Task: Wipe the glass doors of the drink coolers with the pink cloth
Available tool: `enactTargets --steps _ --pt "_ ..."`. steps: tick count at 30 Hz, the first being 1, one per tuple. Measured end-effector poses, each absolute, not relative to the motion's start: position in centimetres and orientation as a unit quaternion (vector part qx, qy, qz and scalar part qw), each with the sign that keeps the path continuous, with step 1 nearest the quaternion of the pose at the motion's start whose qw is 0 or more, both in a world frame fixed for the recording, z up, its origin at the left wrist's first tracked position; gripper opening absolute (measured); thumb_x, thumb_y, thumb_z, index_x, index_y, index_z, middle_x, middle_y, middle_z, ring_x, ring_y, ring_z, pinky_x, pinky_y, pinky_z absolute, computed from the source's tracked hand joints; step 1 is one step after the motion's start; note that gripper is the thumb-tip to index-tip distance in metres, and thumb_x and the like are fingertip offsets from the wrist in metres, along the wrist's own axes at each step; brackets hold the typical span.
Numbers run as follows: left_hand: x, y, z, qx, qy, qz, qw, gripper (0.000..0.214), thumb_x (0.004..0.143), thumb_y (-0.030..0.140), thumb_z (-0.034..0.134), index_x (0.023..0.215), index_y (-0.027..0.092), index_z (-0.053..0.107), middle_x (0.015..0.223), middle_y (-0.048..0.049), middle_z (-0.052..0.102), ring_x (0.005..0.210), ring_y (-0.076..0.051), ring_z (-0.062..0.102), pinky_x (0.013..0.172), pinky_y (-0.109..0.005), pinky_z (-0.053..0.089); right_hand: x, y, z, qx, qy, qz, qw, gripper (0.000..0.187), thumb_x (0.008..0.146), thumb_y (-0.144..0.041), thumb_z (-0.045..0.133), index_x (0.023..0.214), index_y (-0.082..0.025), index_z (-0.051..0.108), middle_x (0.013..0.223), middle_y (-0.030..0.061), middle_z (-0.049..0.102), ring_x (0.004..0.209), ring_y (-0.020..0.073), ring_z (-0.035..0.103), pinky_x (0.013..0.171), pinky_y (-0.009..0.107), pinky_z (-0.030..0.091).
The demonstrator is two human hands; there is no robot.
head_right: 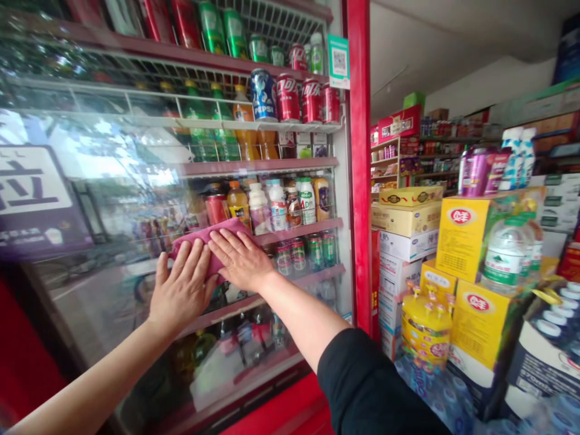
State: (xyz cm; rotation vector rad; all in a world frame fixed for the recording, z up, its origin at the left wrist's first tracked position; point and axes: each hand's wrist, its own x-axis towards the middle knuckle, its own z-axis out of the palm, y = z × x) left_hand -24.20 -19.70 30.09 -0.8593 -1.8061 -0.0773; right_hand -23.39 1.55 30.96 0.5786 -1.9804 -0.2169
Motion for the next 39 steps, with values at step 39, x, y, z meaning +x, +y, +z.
enactTargets --steps 39 --pt "-22.4 9.9 34.5 -0.518 -0.737 0.024 0.434 0.074 0.108 0.029 0.034 0.176 0.008 0.012 0.186 -0.0085 0.007 0.175 -0.033 0.008 0.142 -0.069 -0.003 -20.2 29.8 28.2 0.020 -0.829 -0.037 0.557 0.087 0.105 -0.031 0.050 0.177 -0.009 0.007 0.188 0.0184 0.009 0.176 0.0308 -0.001 0.142 0.065 0.015"
